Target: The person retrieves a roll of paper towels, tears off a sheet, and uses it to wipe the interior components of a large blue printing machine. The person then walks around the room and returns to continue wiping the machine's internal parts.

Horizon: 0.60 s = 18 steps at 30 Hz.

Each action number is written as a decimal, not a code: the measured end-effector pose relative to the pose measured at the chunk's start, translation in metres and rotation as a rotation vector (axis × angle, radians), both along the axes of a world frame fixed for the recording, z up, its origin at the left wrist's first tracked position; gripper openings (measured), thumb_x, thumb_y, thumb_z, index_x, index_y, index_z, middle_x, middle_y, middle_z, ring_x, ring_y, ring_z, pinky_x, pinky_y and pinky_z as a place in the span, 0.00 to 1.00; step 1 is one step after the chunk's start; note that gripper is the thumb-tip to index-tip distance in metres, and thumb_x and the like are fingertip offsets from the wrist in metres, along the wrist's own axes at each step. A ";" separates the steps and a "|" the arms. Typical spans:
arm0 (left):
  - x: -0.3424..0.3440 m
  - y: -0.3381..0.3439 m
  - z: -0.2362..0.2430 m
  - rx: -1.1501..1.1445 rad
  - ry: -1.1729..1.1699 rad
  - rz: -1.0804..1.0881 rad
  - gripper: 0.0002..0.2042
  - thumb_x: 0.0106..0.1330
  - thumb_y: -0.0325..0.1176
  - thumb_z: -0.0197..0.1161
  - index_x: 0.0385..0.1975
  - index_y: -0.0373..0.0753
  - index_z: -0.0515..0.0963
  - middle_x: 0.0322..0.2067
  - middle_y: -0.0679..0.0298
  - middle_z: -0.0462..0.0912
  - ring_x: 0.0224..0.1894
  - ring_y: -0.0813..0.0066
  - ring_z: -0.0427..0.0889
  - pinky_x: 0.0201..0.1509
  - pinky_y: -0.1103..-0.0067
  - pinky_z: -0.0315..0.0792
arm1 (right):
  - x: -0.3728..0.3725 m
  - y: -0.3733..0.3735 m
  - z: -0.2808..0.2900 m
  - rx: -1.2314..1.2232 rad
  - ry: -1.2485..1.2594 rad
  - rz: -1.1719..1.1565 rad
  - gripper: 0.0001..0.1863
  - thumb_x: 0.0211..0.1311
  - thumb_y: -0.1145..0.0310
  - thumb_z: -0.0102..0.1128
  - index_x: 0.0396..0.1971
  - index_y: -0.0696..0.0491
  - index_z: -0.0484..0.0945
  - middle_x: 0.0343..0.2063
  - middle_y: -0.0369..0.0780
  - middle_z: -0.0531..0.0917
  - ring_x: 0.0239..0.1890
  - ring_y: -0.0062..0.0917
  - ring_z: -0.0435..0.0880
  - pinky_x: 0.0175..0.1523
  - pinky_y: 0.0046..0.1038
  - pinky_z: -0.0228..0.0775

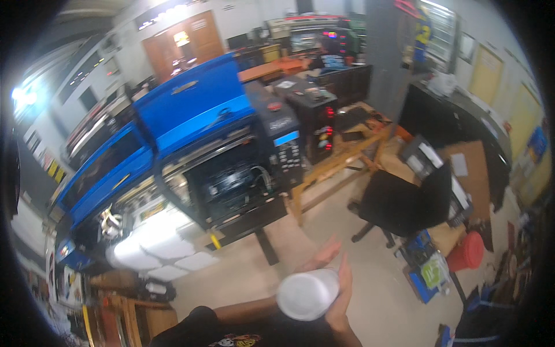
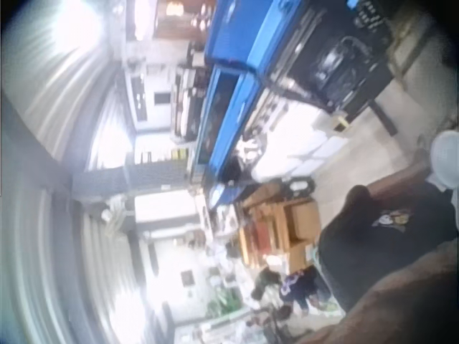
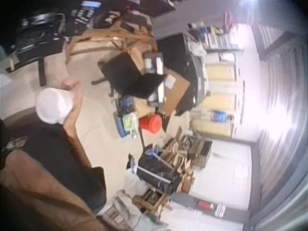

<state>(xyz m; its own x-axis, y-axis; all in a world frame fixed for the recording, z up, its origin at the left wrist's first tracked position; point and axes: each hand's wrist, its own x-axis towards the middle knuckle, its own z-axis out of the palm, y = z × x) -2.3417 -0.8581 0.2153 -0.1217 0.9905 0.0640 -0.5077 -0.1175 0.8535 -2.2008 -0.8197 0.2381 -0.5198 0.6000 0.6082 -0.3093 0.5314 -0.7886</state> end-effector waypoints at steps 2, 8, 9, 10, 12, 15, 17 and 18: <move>0.008 0.020 0.004 0.098 0.170 -0.058 0.38 0.74 0.56 0.42 0.77 0.41 0.44 0.78 0.57 0.42 0.79 0.68 0.38 0.79 0.70 0.35 | -0.005 0.019 -0.005 -0.415 0.124 0.080 0.50 0.68 0.33 0.41 0.75 0.56 0.43 0.67 0.56 0.61 0.67 0.45 0.66 0.68 0.44 0.61; -0.009 0.111 0.038 0.149 -0.128 -0.153 0.38 0.74 0.59 0.41 0.75 0.38 0.52 0.76 0.58 0.50 0.78 0.63 0.44 0.78 0.68 0.38 | -0.026 0.082 -0.017 -0.472 0.044 -0.198 0.64 0.56 0.30 0.60 0.75 0.58 0.37 0.72 0.56 0.52 0.72 0.43 0.59 0.72 0.45 0.55; -0.013 0.124 0.045 0.269 0.050 -0.122 0.37 0.74 0.59 0.40 0.74 0.37 0.54 0.75 0.57 0.52 0.78 0.63 0.47 0.78 0.69 0.40 | -0.027 0.098 -0.019 -0.552 0.025 -0.216 0.64 0.55 0.30 0.61 0.75 0.57 0.38 0.72 0.55 0.52 0.72 0.43 0.59 0.72 0.45 0.55; -0.016 0.129 0.050 0.271 0.325 -0.033 0.37 0.74 0.59 0.40 0.73 0.36 0.57 0.75 0.55 0.54 0.77 0.63 0.50 0.78 0.69 0.43 | -0.027 0.112 -0.022 -0.598 0.005 -0.235 0.64 0.54 0.30 0.62 0.75 0.57 0.39 0.72 0.55 0.52 0.72 0.43 0.59 0.72 0.46 0.55; -0.031 0.161 0.060 0.349 0.519 -0.048 0.37 0.74 0.59 0.39 0.71 0.35 0.61 0.74 0.55 0.57 0.76 0.63 0.51 0.78 0.70 0.44 | -0.027 0.134 -0.030 -0.503 -0.047 -0.249 0.64 0.52 0.30 0.63 0.75 0.56 0.40 0.72 0.54 0.52 0.72 0.42 0.59 0.72 0.46 0.56; -0.061 0.214 0.065 0.203 0.263 -0.276 0.33 0.75 0.55 0.41 0.69 0.33 0.65 0.72 0.51 0.60 0.77 0.63 0.49 0.79 0.68 0.41 | -0.026 0.158 -0.049 -0.191 -0.083 -0.244 0.64 0.50 0.30 0.66 0.75 0.54 0.43 0.73 0.52 0.53 0.73 0.42 0.59 0.72 0.46 0.57; -0.053 0.236 0.065 0.289 0.322 -0.136 0.34 0.76 0.55 0.40 0.70 0.33 0.62 0.73 0.53 0.58 0.77 0.65 0.50 0.78 0.68 0.44 | -0.022 0.175 -0.063 -0.185 -0.095 -0.239 0.65 0.48 0.29 0.68 0.75 0.52 0.45 0.73 0.51 0.53 0.73 0.42 0.59 0.71 0.47 0.58; -0.045 0.241 0.064 0.233 0.270 -0.145 0.35 0.76 0.56 0.41 0.71 0.32 0.59 0.73 0.53 0.57 0.76 0.64 0.52 0.77 0.68 0.46 | -0.019 0.184 -0.070 -0.237 -0.103 -0.251 0.65 0.47 0.29 0.69 0.75 0.52 0.45 0.73 0.50 0.53 0.73 0.42 0.59 0.71 0.47 0.58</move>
